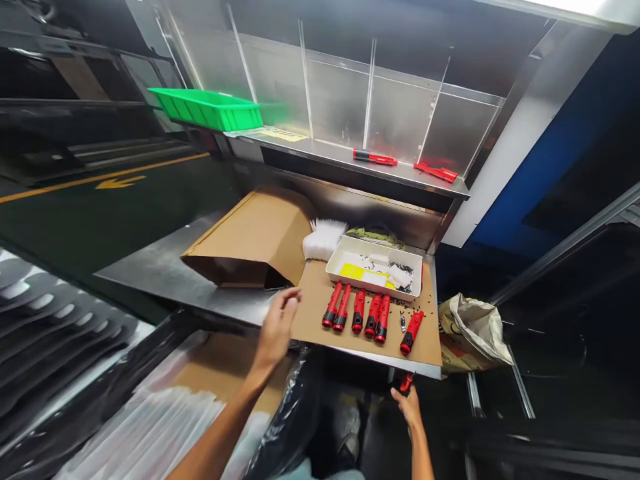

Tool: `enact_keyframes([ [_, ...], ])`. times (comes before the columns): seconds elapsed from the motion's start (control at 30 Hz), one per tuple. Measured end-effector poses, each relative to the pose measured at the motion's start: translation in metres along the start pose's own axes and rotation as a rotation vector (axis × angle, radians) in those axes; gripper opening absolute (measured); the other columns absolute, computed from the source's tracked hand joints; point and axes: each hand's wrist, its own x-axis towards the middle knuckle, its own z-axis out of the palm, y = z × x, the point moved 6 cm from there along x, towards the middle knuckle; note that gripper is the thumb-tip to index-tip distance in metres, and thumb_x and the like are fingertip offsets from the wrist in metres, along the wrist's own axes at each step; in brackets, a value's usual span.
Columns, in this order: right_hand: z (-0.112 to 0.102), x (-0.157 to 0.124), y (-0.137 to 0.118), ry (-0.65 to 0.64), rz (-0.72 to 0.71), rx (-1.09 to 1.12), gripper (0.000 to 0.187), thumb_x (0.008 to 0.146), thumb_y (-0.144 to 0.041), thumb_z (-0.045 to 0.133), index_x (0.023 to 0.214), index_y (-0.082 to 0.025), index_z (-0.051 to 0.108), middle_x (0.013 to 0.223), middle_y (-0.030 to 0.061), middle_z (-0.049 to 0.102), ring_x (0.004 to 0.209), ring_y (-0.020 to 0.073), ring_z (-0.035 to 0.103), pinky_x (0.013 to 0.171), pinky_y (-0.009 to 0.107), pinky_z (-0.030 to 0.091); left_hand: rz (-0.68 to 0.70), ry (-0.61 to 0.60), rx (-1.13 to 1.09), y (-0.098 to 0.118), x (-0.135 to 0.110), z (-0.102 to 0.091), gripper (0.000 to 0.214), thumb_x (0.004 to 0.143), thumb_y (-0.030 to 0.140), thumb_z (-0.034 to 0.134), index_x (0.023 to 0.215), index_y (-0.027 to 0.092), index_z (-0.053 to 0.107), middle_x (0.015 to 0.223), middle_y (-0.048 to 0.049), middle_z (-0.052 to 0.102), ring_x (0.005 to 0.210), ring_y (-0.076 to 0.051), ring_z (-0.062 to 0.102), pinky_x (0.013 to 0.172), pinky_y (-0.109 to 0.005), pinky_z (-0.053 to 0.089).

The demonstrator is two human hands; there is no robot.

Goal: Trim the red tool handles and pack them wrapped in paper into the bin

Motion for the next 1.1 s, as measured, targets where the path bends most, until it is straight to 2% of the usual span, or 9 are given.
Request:
enact_keyframes([
  [0.13,0.031,0.025,0.013,-0.016,0.087,-0.144,0.027,0.096,-0.041,0.065,0.092,-0.015,0.066,0.089,0.0004,0.069,0.081,0.0157,0.068,0.079,0.034,0.056,-0.23,-0.09,0.271,-0.04,0.026,0.059,0.025,0.095,0.035,0.063,0.111,0.015,0.066,0.113,-0.0078,0.068,0.104,-0.023,0.066,0.094,-0.048,0.054],
  [0.27,0.012,0.033,0.028,0.014,0.091,-0.224,0.025,0.096,-0.04,0.064,0.093,-0.016,0.066,0.089,0.001,0.069,0.083,0.0161,0.068,0.08,0.035,0.055,-0.347,-0.099,0.468,-0.072,0.024,0.106,0.03,0.094,0.037,0.064,0.116,0.015,0.064,0.125,-0.0098,0.064,0.116,-0.027,0.06,0.101,-0.052,0.049],
  [0.4,-0.012,0.028,0.028,0.007,-0.041,-0.227,0.024,0.093,-0.04,0.065,0.091,-0.016,0.068,0.086,0.0008,0.073,0.084,0.0176,0.07,0.085,0.035,0.054,-0.317,-0.085,0.542,-0.083,0.017,0.125,0.033,0.093,0.037,0.064,0.12,0.016,0.063,0.133,-0.0108,0.059,0.126,-0.03,0.053,0.107,-0.055,0.042],
  [0.5,-0.022,0.026,0.023,0.034,-0.112,-0.236,0.031,0.085,-0.049,0.064,0.076,-0.02,0.067,0.07,0.0036,0.072,0.075,0.0233,0.072,0.074,0.032,0.053,-0.275,-0.065,0.517,-0.086,0.015,0.127,0.033,0.094,0.035,0.063,0.121,0.016,0.062,0.137,-0.0108,0.057,0.13,-0.031,0.05,0.11,-0.057,0.039],
  [0.7,-0.024,0.019,0.015,0.142,-0.186,-0.206,0.058,0.067,-0.077,0.046,0.071,-0.024,0.066,0.067,0.013,0.073,0.075,0.0368,0.074,0.068,0.039,0.054,-0.243,-0.047,0.301,-0.088,0.017,0.11,0.034,0.094,0.038,0.062,0.12,0.016,0.062,0.146,-0.012,0.05,0.14,-0.033,0.04,0.115,-0.06,0.031],
  [0.8,-0.024,0.013,0.015,0.177,-0.192,-0.192,0.07,0.063,-0.086,0.041,0.074,-0.023,0.069,0.074,0.0173,0.075,0.082,0.0433,0.073,0.074,0.046,0.055,-0.279,-0.085,0.125,-0.086,0.016,0.084,0.036,0.097,0.043,0.052,0.118,0.014,0.061,0.148,-0.0153,0.049,0.142,-0.032,0.04,0.117,-0.058,0.031],
  [0.87,-0.027,0.006,0.015,0.19,-0.19,-0.188,0.075,0.062,-0.09,0.041,0.075,-0.022,0.07,0.077,0.0181,0.076,0.086,0.0453,0.073,0.076,0.049,0.056,-0.322,-0.159,-0.019,-0.083,0.006,0.06,0.043,0.1,0.048,0.039,0.117,0.013,0.058,0.137,-0.018,0.059,0.132,-0.03,0.053,0.112,-0.054,0.04],
  [0.97,-0.039,-0.018,0.014,0.202,-0.2,-0.185,0.08,0.062,-0.095,0.041,0.079,-0.022,0.071,0.08,0.0166,0.076,0.087,0.0439,0.073,0.076,0.049,0.057,-0.425,-0.291,-0.231,-0.079,-0.028,0.023,0.055,0.096,0.058,0.032,0.113,0.013,0.058,0.111,-0.0167,0.073,0.104,-0.029,0.071,0.095,-0.048,0.056],
  [1.1,-0.072,-0.076,0.002,0.197,-0.292,-0.187,0.058,0.086,-0.074,0.054,0.103,-0.02,0.069,0.105,0.0098,0.073,0.098,0.0278,0.07,0.087,0.045,0.057,-0.648,-0.428,-0.438,-0.082,-0.098,-0.006,0.049,0.079,0.06,0.064,0.102,0.017,0.065,0.093,-0.011,0.077,0.085,-0.028,0.075,0.08,-0.043,0.063],
])
